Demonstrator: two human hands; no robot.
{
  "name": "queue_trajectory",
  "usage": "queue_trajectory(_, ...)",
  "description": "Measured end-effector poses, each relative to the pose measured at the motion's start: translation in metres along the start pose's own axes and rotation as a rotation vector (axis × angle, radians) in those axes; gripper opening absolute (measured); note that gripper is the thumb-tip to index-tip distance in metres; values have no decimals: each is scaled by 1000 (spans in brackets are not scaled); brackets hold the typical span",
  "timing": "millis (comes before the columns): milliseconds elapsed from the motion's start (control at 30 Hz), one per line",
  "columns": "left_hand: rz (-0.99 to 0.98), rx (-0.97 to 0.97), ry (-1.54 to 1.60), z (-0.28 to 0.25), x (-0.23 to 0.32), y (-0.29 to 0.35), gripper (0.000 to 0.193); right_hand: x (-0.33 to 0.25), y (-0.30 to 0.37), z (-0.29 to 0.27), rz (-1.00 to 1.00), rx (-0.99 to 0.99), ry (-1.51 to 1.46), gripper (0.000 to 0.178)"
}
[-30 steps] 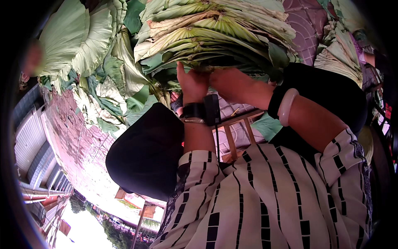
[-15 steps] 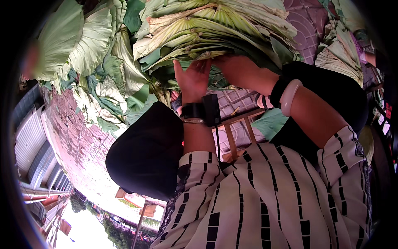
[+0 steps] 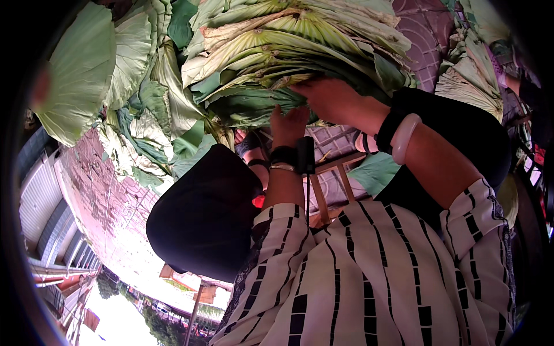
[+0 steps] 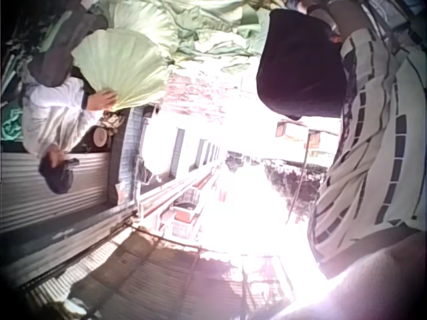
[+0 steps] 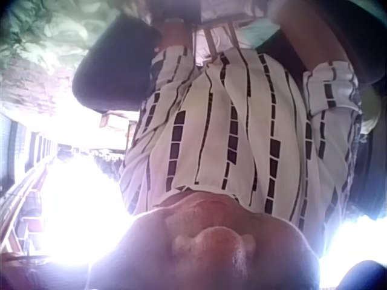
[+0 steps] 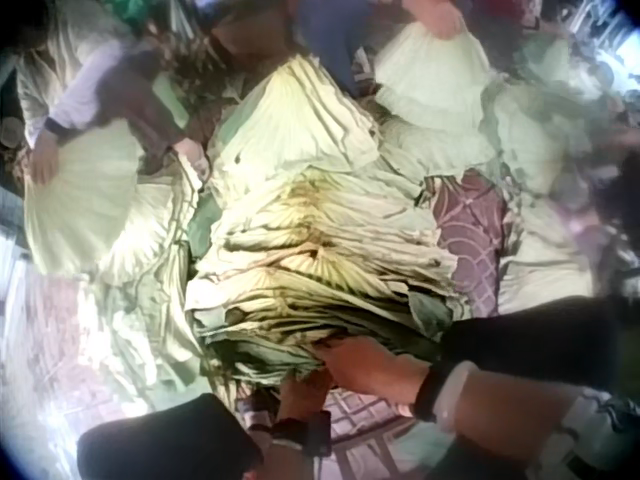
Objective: The person picks up large green lotus leaves from a pile on the ground and stacks them neatly on their lap, aligning the stems.
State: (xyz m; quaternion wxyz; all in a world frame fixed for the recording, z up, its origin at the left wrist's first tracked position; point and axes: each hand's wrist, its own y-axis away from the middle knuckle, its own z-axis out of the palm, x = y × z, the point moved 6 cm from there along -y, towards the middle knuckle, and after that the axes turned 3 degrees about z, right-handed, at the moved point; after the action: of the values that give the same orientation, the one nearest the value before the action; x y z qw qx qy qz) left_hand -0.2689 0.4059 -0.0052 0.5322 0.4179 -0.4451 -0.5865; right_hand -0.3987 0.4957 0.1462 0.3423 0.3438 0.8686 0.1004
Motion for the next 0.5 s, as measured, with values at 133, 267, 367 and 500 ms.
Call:
queue_trajectory(133, -29, 86, 40, 9, -4, 9, 67, 7, 1, 4, 6, 10, -1, 54)
queue_trajectory(267, -77, 9, 163, 15, 0, 16, 58, 0, -4, -2, 5, -62, -27, 42)
queue_trajectory(367, 39, -223, 86, 42, 1, 23, 51, -3, 1, -5, 52, -235, -16, 28)
queue_trajectory(500, 110, -499, -53, 69, 17, 43, 44, -5, 8, 23, 63, -460, 32, 20)
